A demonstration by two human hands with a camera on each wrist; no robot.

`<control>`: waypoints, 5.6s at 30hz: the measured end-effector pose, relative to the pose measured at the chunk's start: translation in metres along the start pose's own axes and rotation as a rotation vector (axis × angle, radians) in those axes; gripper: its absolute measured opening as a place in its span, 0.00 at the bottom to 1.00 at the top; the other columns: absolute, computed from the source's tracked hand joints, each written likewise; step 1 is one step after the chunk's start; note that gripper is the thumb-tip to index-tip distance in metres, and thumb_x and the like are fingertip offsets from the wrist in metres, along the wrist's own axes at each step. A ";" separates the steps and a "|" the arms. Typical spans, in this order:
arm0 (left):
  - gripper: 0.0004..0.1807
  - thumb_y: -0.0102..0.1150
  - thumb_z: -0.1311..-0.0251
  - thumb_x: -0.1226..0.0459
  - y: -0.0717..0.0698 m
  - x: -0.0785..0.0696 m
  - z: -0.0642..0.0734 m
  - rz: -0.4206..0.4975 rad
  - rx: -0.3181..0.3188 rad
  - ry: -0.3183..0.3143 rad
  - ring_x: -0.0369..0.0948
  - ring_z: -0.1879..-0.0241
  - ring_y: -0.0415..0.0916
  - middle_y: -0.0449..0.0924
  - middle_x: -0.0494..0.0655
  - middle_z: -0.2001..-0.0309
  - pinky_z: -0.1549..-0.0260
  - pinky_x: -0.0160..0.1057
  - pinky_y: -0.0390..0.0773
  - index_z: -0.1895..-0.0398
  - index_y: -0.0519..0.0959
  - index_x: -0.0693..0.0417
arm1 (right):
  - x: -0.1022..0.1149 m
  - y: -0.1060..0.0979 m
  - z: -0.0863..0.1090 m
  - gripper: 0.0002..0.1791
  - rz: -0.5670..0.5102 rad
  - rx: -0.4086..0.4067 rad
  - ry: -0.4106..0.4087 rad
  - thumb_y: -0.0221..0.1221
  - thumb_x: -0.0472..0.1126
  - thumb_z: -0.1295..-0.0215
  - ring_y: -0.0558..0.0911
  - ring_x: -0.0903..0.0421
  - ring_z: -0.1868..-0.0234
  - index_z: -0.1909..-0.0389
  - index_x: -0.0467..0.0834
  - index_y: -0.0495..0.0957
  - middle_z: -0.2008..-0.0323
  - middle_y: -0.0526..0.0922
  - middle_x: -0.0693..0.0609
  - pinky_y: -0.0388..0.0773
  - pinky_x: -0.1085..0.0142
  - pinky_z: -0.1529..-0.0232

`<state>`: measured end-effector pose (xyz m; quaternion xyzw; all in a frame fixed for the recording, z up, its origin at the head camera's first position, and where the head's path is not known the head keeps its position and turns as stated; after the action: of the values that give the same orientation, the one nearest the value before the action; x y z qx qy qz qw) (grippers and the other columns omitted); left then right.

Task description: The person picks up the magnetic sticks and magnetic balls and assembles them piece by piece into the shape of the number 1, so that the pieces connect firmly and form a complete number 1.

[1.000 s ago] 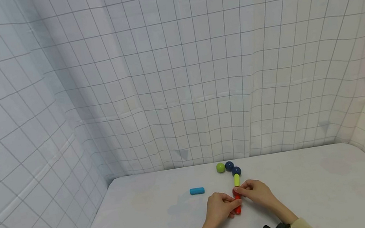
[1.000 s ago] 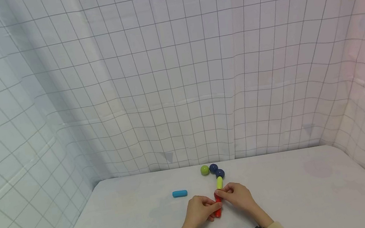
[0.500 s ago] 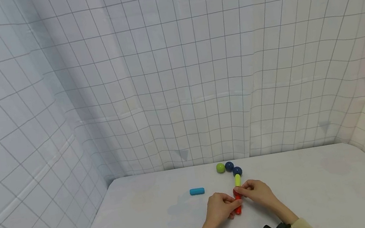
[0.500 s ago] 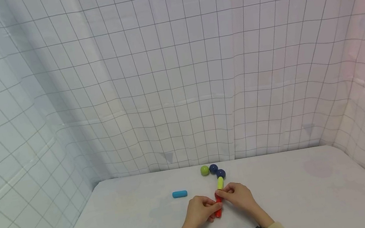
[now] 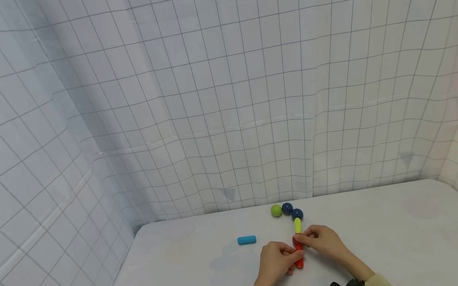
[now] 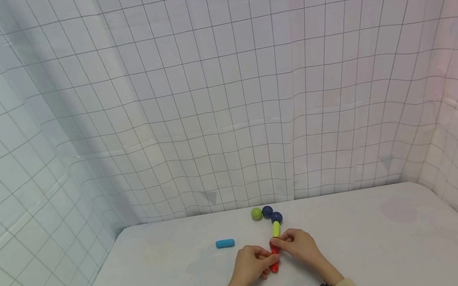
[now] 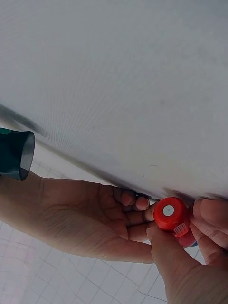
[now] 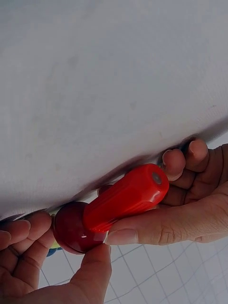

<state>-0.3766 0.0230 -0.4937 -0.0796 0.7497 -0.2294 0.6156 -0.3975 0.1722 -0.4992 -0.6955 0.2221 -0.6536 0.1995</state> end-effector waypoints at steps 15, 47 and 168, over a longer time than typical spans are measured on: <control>0.12 0.69 0.47 0.57 0.002 0.005 -0.001 0.083 0.132 -0.041 0.35 0.89 0.73 0.78 0.40 0.84 0.86 0.33 0.75 0.70 0.84 0.57 | -0.001 0.001 -0.002 0.18 -0.006 0.001 -0.014 0.64 0.56 0.43 0.70 0.59 0.76 0.73 0.44 0.80 0.80 0.75 0.56 0.64 0.66 0.75; 0.11 0.66 0.44 0.64 -0.041 -0.004 -0.021 -0.226 -0.173 0.073 0.35 0.72 0.74 0.77 0.40 0.71 0.71 0.31 0.76 0.59 0.83 0.59 | -0.002 0.001 -0.003 0.18 -0.009 0.002 -0.024 0.64 0.57 0.43 0.71 0.59 0.76 0.72 0.45 0.80 0.80 0.76 0.57 0.65 0.65 0.75; 0.14 0.64 0.47 0.70 -0.032 -0.008 -0.066 -0.429 -0.094 0.079 0.42 0.67 0.69 0.76 0.51 0.62 0.65 0.40 0.73 0.56 0.76 0.62 | 0.000 0.002 -0.001 0.18 0.013 -0.015 -0.038 0.64 0.57 0.43 0.69 0.59 0.77 0.71 0.45 0.80 0.81 0.74 0.57 0.62 0.67 0.77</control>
<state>-0.4435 0.0141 -0.4635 -0.2566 0.7490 -0.3229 0.5185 -0.3989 0.1705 -0.4999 -0.7078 0.2279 -0.6372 0.2026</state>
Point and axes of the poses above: each hand's wrist, its own z-axis away from the middle knuckle, its own y-axis out of the palm, x = y × z, the point moved 10 cm from there along -z, towards the middle knuckle
